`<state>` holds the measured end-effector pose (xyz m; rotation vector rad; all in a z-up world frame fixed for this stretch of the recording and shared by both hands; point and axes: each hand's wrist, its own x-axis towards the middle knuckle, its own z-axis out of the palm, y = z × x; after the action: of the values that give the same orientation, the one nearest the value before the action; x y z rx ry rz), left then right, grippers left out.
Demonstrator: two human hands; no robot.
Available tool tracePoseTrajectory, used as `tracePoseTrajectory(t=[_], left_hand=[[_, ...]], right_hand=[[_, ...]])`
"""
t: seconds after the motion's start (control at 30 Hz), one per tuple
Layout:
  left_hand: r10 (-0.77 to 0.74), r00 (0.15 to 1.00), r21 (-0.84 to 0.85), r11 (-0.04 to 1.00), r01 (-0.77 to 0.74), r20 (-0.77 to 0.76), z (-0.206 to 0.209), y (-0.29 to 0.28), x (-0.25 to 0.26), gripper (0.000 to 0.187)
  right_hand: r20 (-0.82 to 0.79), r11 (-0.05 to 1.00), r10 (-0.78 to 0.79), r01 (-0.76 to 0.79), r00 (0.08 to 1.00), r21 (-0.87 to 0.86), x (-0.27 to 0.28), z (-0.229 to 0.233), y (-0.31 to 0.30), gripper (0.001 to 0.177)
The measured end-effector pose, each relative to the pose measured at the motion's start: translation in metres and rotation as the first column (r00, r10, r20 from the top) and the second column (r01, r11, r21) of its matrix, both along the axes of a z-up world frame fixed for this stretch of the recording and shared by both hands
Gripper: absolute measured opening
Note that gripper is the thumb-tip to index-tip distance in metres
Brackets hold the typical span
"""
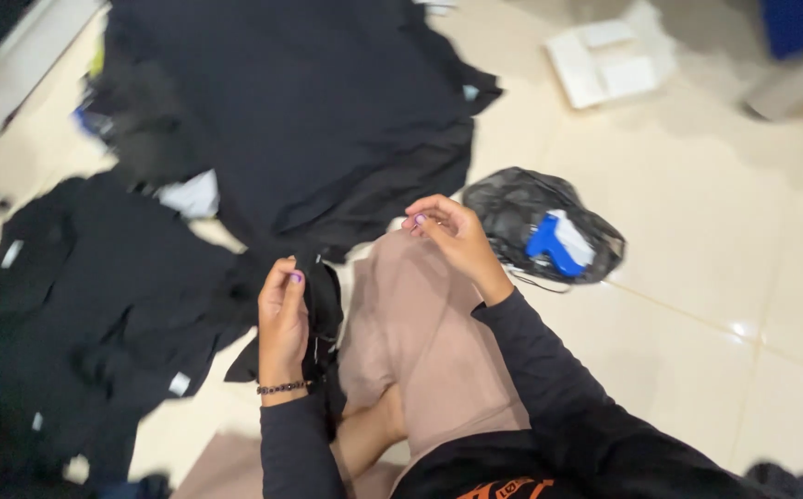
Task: Attaching tags to black t-shirts using a tagging gun while sitting on the floor of a stockroom.
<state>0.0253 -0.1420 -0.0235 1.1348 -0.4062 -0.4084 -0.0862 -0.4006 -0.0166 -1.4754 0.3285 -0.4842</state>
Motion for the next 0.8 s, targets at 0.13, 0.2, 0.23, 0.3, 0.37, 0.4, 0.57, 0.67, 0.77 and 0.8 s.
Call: tracePoseTrajectory(t=[0.13, 0.2, 0.23, 0.3, 0.37, 0.4, 0.57, 0.67, 0.77, 0.8], left_hand=[[-0.1, 0.995, 0.027, 0.995, 0.1, 0.01, 0.017, -0.06, 0.002, 0.01], [-0.139, 0.99, 0.054, 0.989, 0.138, 0.03, 0.027, -0.088, -0.002, 0.008], [-0.165, 0.986, 0.056, 0.985, 0.163, 0.027, 0.031, -0.102, -0.005, 0.008], [-0.191, 0.979, 0.157, 0.971, 0.179, 0.069, 0.036, -0.129, -0.015, 0.004], [-0.247, 0.967, 0.188, 0.955, 0.23, 0.069, 0.023, -0.154, -0.018, 0.005], [-0.277, 0.959, 0.22, 0.941, 0.256, 0.069, 0.017, -0.165, -0.02, 0.006], [-0.439, 0.898, 0.327, 0.848, 0.417, -0.006, -0.025, -0.21, -0.03, 0.006], [-0.43, 0.897, 0.377, 0.818, 0.435, -0.103, -0.048, -0.221, -0.032, 0.01], [-0.37, 0.91, 0.418, 0.809, 0.414, -0.185, -0.065, -0.227, -0.029, 0.011], [-0.343, 0.917, 0.432, 0.809, 0.398, -0.202, -0.069, -0.227, -0.029, 0.011]], right_hand=[[-0.009, 0.987, -0.155, 0.155, 0.988, -0.041, -0.021, -0.005, -0.042, 0.019], [-0.028, 0.972, -0.228, 0.226, 0.973, -0.058, -0.034, -0.008, -0.06, 0.019], [-0.031, 0.966, -0.253, 0.251, 0.967, -0.056, -0.04, -0.012, -0.07, 0.019], [-0.054, 0.946, -0.319, 0.315, 0.946, -0.078, -0.055, -0.021, -0.086, 0.018], [-0.072, 0.928, -0.369, 0.362, 0.927, -0.091, -0.071, -0.03, -0.099, 0.017], [-0.091, 0.917, -0.394, 0.385, 0.915, -0.104, -0.078, -0.035, -0.105, 0.016], [-0.185, 0.854, -0.514, 0.478, 0.837, -0.207, -0.11, -0.067, -0.135, 0.016], [-0.262, 0.769, -0.624, 0.518, 0.736, -0.375, -0.125, -0.088, -0.151, 0.016], [-0.364, 0.688, -0.706, 0.467, 0.608, -0.556, -0.135, -0.108, -0.159, 0.018], [-0.418, 0.658, -0.73, 0.391, 0.541, -0.644, -0.138, -0.114, -0.161, 0.021]])
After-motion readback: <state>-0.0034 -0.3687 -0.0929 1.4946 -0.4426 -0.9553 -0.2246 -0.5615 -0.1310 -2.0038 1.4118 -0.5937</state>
